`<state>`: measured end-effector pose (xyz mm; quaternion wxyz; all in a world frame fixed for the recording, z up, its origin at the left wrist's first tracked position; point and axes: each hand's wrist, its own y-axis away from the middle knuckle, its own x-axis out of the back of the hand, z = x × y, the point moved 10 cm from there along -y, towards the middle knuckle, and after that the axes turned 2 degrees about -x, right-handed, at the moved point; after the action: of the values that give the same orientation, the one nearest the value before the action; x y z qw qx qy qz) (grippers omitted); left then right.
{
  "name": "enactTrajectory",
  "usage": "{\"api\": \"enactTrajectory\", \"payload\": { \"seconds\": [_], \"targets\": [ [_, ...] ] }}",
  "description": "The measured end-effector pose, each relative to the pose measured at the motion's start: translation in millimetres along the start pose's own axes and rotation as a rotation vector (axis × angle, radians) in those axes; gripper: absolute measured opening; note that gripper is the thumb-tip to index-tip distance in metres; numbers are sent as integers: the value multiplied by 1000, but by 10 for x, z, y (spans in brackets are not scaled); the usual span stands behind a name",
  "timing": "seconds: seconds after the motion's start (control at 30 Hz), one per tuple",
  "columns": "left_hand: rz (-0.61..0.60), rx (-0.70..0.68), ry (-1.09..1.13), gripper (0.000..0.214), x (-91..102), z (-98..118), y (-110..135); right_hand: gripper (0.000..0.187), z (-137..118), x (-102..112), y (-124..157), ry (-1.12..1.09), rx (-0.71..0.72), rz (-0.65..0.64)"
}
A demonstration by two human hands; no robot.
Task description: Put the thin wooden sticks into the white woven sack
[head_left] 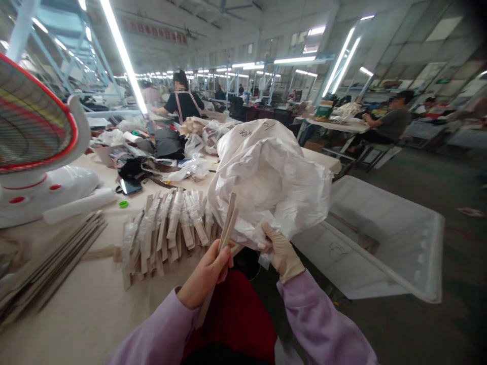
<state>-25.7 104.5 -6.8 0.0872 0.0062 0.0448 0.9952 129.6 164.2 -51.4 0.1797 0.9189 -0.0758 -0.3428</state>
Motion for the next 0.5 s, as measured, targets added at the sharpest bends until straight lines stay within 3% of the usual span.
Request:
{"api": "enactTrajectory", "payload": {
  "seconds": [0.13,0.23,0.5],
  "targets": [
    [-34,47,18,34,-39,-140,157,28,-82,-127,-23,-37,77,-91],
    [-48,39,41,37,-74,-136,194,25,-54,-201,1,28,58,-128],
    [-92,33,34,31,-208,-79,223,35,-157,-246,-11,-32,111,-98]
  ]
}}
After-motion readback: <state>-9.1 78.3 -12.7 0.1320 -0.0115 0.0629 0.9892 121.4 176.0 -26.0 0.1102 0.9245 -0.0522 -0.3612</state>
